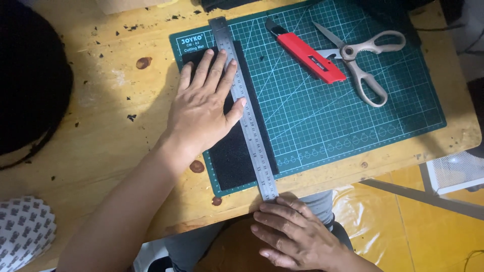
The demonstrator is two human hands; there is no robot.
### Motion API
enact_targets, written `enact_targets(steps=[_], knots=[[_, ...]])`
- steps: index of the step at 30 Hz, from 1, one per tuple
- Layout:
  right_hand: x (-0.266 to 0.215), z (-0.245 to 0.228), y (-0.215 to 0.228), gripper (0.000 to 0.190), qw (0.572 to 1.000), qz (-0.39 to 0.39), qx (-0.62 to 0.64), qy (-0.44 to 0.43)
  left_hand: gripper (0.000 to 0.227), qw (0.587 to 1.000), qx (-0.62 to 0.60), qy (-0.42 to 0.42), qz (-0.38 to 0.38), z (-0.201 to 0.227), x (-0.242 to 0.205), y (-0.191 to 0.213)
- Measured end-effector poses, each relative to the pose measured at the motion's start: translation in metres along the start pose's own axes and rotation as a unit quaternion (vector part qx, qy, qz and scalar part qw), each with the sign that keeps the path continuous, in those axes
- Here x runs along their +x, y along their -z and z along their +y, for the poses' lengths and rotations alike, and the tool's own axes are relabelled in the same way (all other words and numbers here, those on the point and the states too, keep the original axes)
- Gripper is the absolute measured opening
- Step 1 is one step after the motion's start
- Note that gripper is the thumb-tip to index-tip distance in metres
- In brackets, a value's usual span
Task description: Measuring and cutting a piece of black foam or fabric using a metal ruler and a utility knife on a green cutting mat.
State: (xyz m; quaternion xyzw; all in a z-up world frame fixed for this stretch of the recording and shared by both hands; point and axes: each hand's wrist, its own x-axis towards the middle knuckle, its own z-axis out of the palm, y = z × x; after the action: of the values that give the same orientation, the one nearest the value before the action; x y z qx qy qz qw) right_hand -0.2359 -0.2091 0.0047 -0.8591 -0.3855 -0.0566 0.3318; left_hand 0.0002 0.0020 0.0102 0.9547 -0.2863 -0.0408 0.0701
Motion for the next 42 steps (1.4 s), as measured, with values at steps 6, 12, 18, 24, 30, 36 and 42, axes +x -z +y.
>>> enact_targets(steps=[6, 12, 18, 24, 30, 36, 42], knots=[[0.000, 0.003, -0.003, 0.037, 0.999, 0.022, -0.039, 0.026, 0.073, 1.000, -0.006, 0.010, -0.024, 0.001, 0.001, 0.003], [0.004, 0.004, -0.004, 0.034, 0.999, 0.032, -0.024, 0.027, 0.074, 1.000, -0.021, 0.007, -0.017, 0.000, 0.000, 0.000], [0.007, 0.005, -0.003, 0.030, 0.997, 0.054, -0.035, 0.040, 0.072, 0.999, -0.035, 0.007, -0.011, 0.001, 0.000, 0.000], [0.008, 0.005, -0.003, 0.029, 0.997, 0.058, -0.039, 0.035, 0.072, 0.998, -0.049, 0.012, -0.026, 0.002, 0.000, 0.004], [0.006, 0.006, -0.004, 0.030, 0.997, 0.057, -0.040, 0.032, 0.072, 0.999, -0.029, 0.011, -0.020, 0.001, 0.000, 0.000], [0.003, 0.002, 0.003, 0.043, 0.998, 0.030, 0.048, -0.002, 0.075, 0.999, -0.033, 0.009, -0.022, 0.001, 0.000, 0.001], [0.020, 0.009, 0.001, 0.033, 0.984, 0.169, 0.050, 0.028, 0.074, 0.999, -0.030, 0.011, -0.023, 0.001, 0.001, 0.001]])
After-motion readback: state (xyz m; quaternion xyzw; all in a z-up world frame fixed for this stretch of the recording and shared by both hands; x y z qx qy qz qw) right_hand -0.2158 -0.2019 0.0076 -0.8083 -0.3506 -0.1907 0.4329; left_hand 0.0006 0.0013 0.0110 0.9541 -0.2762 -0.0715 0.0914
